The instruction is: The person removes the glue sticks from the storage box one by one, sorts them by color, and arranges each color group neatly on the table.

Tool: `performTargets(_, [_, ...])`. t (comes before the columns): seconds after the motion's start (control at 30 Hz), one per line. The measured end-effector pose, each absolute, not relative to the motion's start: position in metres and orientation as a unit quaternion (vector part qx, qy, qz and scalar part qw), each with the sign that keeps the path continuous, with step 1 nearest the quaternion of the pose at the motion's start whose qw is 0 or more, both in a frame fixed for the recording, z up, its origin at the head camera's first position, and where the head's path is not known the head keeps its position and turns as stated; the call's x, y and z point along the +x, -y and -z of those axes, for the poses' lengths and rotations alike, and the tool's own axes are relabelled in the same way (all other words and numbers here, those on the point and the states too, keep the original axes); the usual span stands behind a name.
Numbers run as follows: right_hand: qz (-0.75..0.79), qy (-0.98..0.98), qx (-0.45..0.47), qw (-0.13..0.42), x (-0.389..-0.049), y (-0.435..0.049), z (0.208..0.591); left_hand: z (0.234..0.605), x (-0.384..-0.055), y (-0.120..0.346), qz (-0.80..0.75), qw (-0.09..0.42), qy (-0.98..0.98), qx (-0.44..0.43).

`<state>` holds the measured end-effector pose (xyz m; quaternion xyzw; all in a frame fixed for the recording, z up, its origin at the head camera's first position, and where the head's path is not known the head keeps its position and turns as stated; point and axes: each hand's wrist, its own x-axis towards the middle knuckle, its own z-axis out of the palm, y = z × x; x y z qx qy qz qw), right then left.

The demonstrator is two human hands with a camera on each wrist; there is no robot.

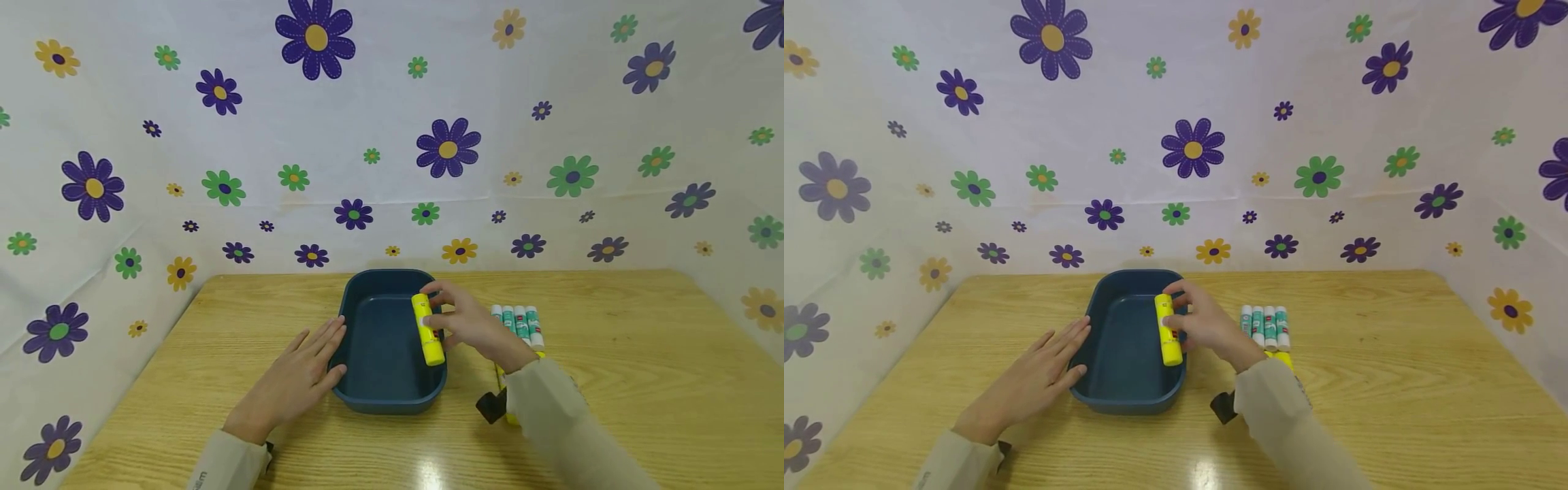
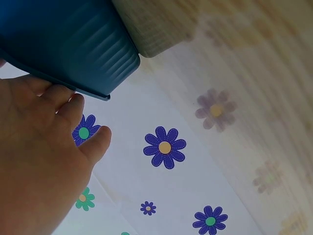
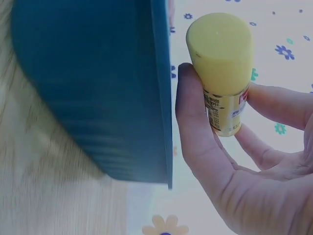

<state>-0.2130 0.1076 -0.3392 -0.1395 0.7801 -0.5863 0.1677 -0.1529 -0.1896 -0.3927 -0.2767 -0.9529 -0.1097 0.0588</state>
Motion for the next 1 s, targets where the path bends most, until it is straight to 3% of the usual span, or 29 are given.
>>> performTargets(1.0, [0.539, -0.820, -0.134, 0.135, -0.199, -0.190, 0.347, 0.393, -0.153, 0.190, 0.112, 0.053, 0.954, -0.273])
